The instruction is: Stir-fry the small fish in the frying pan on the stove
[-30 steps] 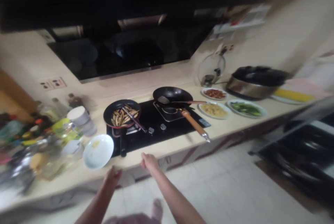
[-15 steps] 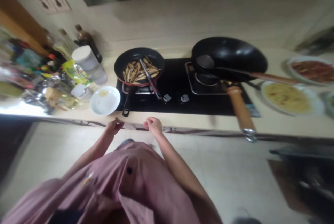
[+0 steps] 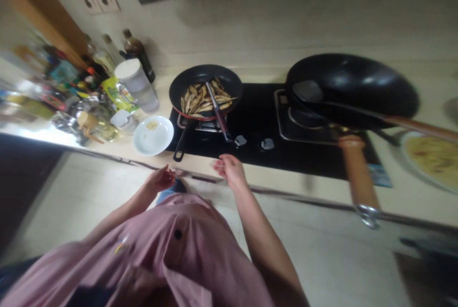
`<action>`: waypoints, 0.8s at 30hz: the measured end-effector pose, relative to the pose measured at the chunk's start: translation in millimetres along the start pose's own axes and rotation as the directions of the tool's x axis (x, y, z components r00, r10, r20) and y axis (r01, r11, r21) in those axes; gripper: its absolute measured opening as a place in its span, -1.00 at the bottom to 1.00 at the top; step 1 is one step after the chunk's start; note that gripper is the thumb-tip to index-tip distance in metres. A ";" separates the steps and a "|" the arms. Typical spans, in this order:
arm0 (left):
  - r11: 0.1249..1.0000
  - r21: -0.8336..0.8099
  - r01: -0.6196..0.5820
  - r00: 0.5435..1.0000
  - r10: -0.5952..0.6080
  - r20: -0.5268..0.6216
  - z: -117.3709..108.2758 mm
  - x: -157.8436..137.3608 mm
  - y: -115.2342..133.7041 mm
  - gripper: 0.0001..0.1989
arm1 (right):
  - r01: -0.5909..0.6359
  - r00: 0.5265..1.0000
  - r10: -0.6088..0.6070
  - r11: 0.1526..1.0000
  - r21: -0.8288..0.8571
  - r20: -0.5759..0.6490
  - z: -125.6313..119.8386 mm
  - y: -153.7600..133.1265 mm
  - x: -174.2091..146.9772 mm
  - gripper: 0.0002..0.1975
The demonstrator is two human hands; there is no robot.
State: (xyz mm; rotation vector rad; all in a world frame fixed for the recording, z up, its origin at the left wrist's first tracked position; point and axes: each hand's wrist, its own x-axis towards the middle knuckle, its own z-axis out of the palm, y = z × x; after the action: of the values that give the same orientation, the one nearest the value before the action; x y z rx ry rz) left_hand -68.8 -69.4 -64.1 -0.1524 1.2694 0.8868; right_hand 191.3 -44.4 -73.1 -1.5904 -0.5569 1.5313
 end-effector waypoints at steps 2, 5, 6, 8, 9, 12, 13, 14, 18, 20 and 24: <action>0.993 0.095 0.069 0.969 -0.089 0.230 8.6 -17.4 2.3 -0.71 | 0.082 0.992 -0.078 0.996 0.032 -0.098 -9.9 -26.3 8.7 -0.72; 0.965 0.258 -0.040 0.938 -0.053 0.343 38.1 -36.6 13.6 -0.60 | 0.181 0.973 -0.174 0.983 0.031 -0.152 -12.5 -62.8 21.4 -0.66; 0.952 0.293 -0.087 0.935 -0.024 0.353 50.5 -40.3 18.6 -0.58 | 0.193 0.972 -0.189 0.981 0.015 -0.137 -10.2 -72.5 24.1 -0.65; 0.918 0.362 -0.159 0.930 0.017 0.366 74.6 -43.6 28.1 -0.60 | 0.201 0.976 -0.204 0.979 -0.042 -0.081 -2.7 -87.8 26.2 -0.67; 0.902 0.386 -0.193 0.926 0.037 0.376 85.0 -43.6 32.0 -0.64 | 0.202 0.977 -0.206 0.976 -0.083 -0.048 1.7 -93.6 25.9 -0.70; 0.866 0.410 -0.287 0.899 0.096 0.428 106.6 -39.7 38.9 -0.77 | 0.193 0.981 -0.191 0.959 -0.206 0.031 13.8 -105.2 24.3 -0.79; 0.859 0.408 -0.308 0.891 0.109 0.442 110.8 -37.8 39.7 -0.81 | 0.187 0.982 -0.180 0.952 -0.241 0.050 17.1 -107.8 24.6 -0.79; 0.856 0.406 -0.320 0.886 0.118 0.449 113.8 -36.0 40.0 -0.83 | 0.183 0.983 -0.173 0.945 -0.272 0.061 20.2 -110.2 25.6 -0.79; 0.872 0.384 -0.302 0.886 0.108 0.451 117.7 -30.8 39.5 -0.80 | 0.206 0.978 -0.205 0.898 -0.388 0.045 28.9 -118.7 32.8 -0.81; 0.891 0.369 -0.264 0.886 0.072 0.459 117.1 -29.4 39.4 -0.78 | 0.237 0.968 -0.249 0.873 -0.427 0.028 29.1 -122.9 32.7 -0.84; 0.912 0.348 -0.216 0.885 0.032 0.465 115.9 -26.5 38.4 -0.78 | 0.303 0.944 -0.328 0.838 -0.454 0.024 10.2 -126.8 15.4 -0.77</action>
State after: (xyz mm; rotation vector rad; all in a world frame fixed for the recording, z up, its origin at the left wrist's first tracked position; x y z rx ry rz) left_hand -6.2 7.7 11.6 0.4432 0.9952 0.7054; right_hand 213.1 40.2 20.5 -1.7652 -1.1532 1.1529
